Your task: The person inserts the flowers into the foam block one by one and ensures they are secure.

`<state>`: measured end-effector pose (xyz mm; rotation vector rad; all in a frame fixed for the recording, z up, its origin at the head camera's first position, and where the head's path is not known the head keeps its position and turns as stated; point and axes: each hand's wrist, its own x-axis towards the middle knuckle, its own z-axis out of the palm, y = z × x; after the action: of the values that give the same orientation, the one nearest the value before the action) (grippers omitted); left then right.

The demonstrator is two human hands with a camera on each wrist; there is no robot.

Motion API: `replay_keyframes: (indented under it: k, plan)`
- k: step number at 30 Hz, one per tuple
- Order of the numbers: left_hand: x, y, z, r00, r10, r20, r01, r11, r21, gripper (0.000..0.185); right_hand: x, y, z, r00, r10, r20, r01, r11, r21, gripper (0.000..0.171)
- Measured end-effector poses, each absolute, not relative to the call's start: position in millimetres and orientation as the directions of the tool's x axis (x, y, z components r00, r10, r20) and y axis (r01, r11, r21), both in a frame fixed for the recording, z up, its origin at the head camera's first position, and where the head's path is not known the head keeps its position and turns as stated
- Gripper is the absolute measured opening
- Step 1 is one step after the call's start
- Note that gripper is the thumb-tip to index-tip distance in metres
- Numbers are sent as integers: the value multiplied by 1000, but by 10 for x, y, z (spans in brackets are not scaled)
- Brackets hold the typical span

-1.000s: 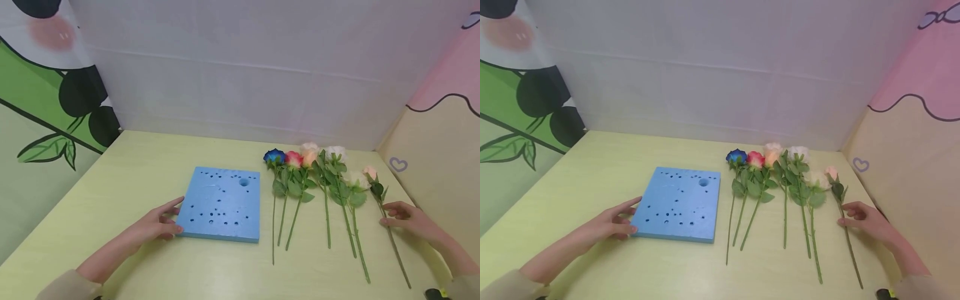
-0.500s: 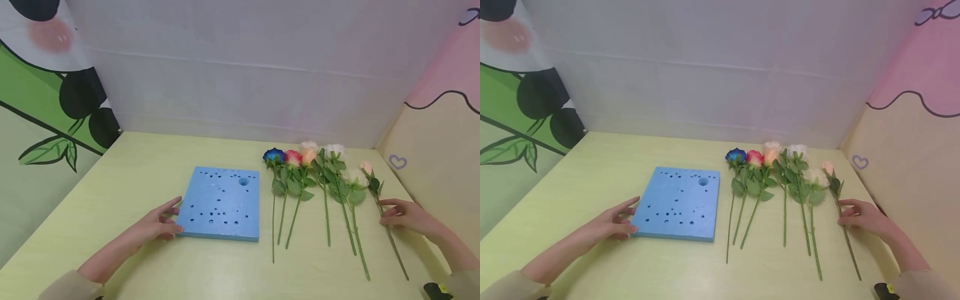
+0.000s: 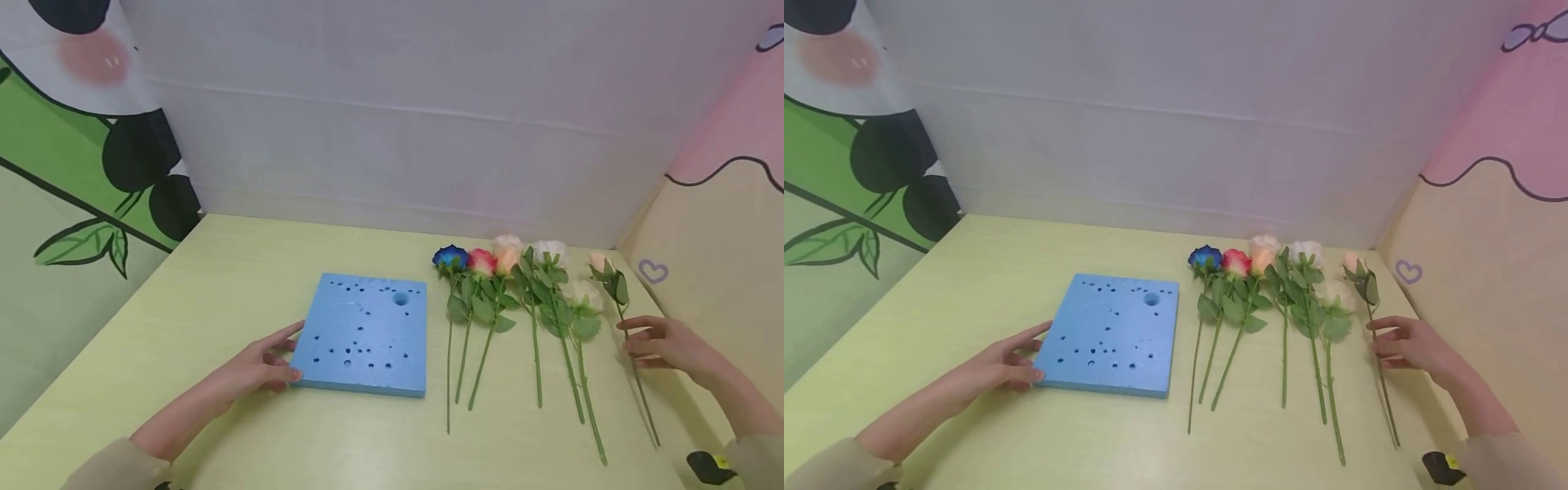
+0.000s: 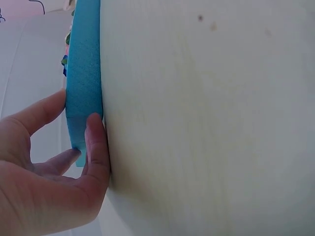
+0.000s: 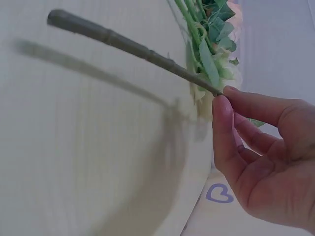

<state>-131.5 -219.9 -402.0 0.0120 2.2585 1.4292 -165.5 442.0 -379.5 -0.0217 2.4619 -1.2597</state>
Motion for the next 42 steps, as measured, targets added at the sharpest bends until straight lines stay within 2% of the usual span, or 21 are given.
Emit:
replay_keyframes:
  k: [12,18,27,36,42]
  plan:
    - [-1324,-2216,-4042,-892,252,-375,-232,457,859,89,-1949,3685,-3476,-983,-163,-81,-9,488,-873,34]
    - [-1327,-2217,-4037,-893,248,-374,-233,456,859,89,-2131,3185,-3353,-986,-165,28,-99,443,-891,32]
    - [-1328,-2209,-4047,-893,234,-385,-240,475,847,89,-2329,2560,-3275,-964,-167,205,-256,399,-880,39]
    - [-1307,-2208,-4040,-896,231,-378,-240,464,853,90,-2453,2130,-3285,-952,-140,274,-303,276,-912,32]
    - [-1299,-2201,-4021,-896,235,-377,-234,473,849,90,-2539,1811,-3244,-936,-126,328,-351,265,-898,27]
